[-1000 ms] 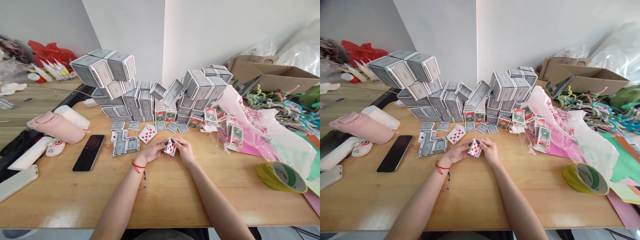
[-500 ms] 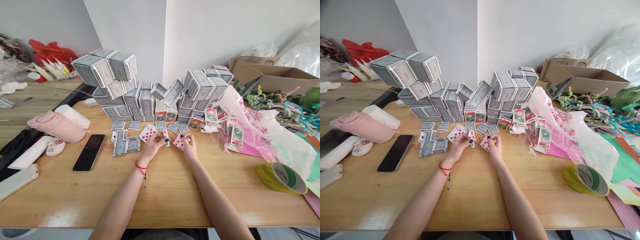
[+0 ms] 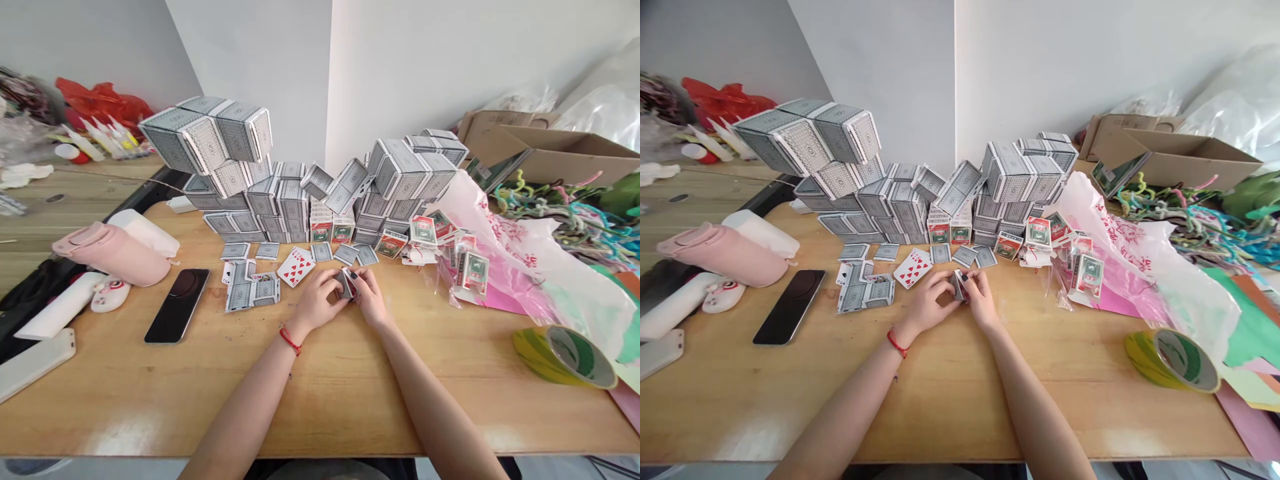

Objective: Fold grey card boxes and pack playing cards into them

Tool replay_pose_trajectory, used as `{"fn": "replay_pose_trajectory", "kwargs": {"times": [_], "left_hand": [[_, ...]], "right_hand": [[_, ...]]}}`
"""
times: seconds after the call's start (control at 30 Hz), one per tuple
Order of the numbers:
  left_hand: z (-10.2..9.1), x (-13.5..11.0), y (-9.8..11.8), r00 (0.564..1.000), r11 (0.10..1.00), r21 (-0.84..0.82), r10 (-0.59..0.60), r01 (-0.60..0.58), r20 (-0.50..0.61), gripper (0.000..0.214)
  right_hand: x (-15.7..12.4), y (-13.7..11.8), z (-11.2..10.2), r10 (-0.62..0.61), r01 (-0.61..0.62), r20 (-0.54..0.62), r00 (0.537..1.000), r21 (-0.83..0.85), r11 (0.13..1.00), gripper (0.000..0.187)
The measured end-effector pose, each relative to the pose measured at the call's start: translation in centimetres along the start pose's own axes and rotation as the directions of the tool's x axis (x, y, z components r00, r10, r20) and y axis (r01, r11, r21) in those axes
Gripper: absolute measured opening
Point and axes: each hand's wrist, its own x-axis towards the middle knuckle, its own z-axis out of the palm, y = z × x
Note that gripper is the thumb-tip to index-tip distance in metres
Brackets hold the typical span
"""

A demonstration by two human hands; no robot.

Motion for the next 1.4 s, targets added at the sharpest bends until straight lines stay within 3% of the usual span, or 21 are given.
{"fn": "replay_pose_trajectory", "kwargs": {"times": [0.1,0.37,0.6,0.93,1.4], "left_hand": [[-0.06,-0.03,0.04,1.0,1.0,0.003,-0.021,0.021,-0.004,0.008],[-0.02,-0.07,-0.01,0.999,1.0,0.001,-0.031,0.031,-0.014,0.007],[0.07,-0.02,-0.03,1.0,0.999,0.026,-0.026,0.025,0.012,0.008],[0.13,0.01,0.01,0.999,0.999,0.032,-0.013,0.012,0.042,0.012],[-0.1,0.1,0.29,0.995,0.998,0.038,-0.058,0.055,0.077,0.011]], "right_hand": [[-0.13,-0.19,-0.01,0.004,-0.006,0.027,1.0,0.055,0.998,0.023],[-0.17,-0.4,-0.01,-0.119,0.128,0.063,0.991,-0.163,0.978,0.029],[-0.3,-0.08,0.35,-0.151,0.162,0.088,0.985,-0.137,0.977,0.029],[-0.58,0.01,0.52,-0.24,0.261,0.109,0.965,-0.278,0.924,0.036],[-0.87,-0.2,0.15,-0.097,0.146,0.209,0.973,-0.231,0.962,0.043]]}}
